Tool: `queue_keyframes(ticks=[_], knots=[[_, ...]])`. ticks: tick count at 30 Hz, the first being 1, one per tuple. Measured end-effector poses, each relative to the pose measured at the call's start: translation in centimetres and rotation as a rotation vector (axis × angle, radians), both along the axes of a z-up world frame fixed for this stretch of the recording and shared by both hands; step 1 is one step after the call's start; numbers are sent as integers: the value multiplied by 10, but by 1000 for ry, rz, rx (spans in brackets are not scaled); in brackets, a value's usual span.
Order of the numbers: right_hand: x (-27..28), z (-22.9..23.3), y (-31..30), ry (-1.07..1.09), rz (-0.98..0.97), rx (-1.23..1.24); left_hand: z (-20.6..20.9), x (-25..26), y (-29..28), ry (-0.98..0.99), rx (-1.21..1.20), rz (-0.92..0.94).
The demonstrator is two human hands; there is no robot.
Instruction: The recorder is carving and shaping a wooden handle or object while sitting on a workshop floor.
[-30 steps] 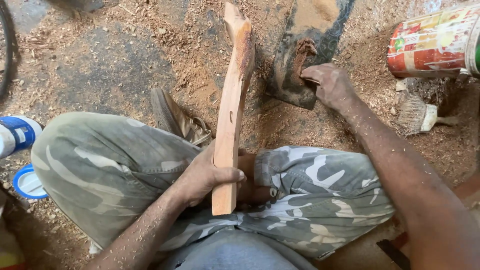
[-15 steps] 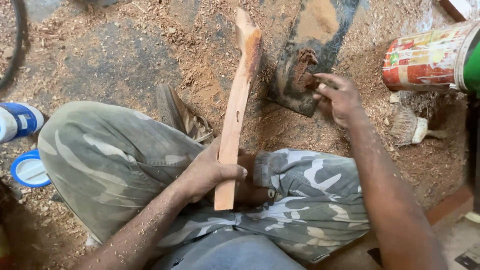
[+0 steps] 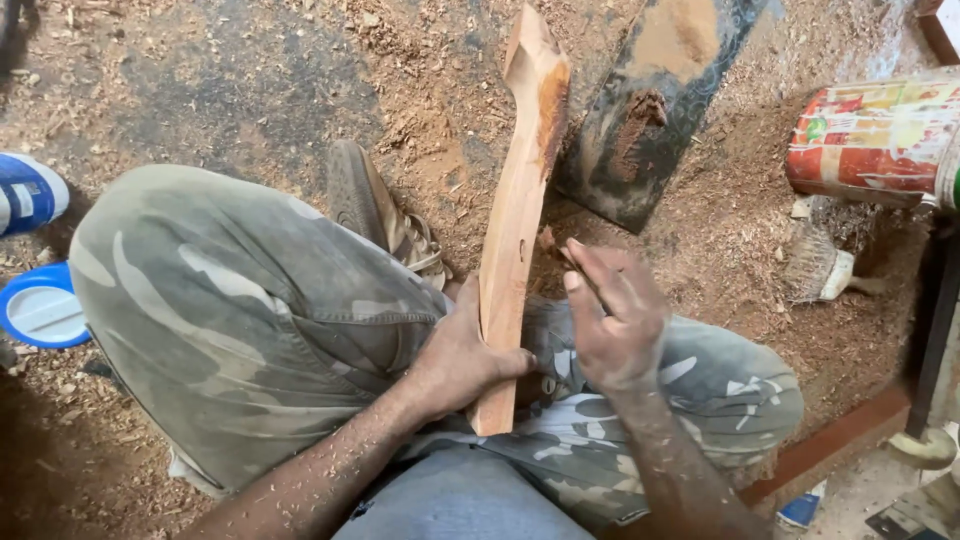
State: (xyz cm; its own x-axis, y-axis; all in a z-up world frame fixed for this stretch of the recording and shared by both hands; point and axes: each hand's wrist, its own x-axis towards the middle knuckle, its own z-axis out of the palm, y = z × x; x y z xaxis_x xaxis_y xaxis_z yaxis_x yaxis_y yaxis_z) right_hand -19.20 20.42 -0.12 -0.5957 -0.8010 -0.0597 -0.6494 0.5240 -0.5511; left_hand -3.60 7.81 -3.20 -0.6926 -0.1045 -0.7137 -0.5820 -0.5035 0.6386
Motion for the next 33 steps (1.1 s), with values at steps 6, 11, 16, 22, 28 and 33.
queue_keyframes(ticks=[6, 11, 16, 22, 28, 33], knots=[[19, 3, -23, 216, 248, 11, 0, 0, -2, 4, -42, -1], [8, 31, -29, 319, 460, 136, 3, 0, -6, -1, -46, 10], [-7, 45, -31, 247, 553, 292, -2, 1, -4, -10, -14, -27], [-44, 61, -55, 125, 681, 164, 0, 1, -7, -20, -46, -53], [-48, 52, -74, 54, 919, 276, 2, -1, -8, -66, -54, -47], [-61, 46, -64, -22, 937, 284, 0, 1, -7, -57, -62, -12]])
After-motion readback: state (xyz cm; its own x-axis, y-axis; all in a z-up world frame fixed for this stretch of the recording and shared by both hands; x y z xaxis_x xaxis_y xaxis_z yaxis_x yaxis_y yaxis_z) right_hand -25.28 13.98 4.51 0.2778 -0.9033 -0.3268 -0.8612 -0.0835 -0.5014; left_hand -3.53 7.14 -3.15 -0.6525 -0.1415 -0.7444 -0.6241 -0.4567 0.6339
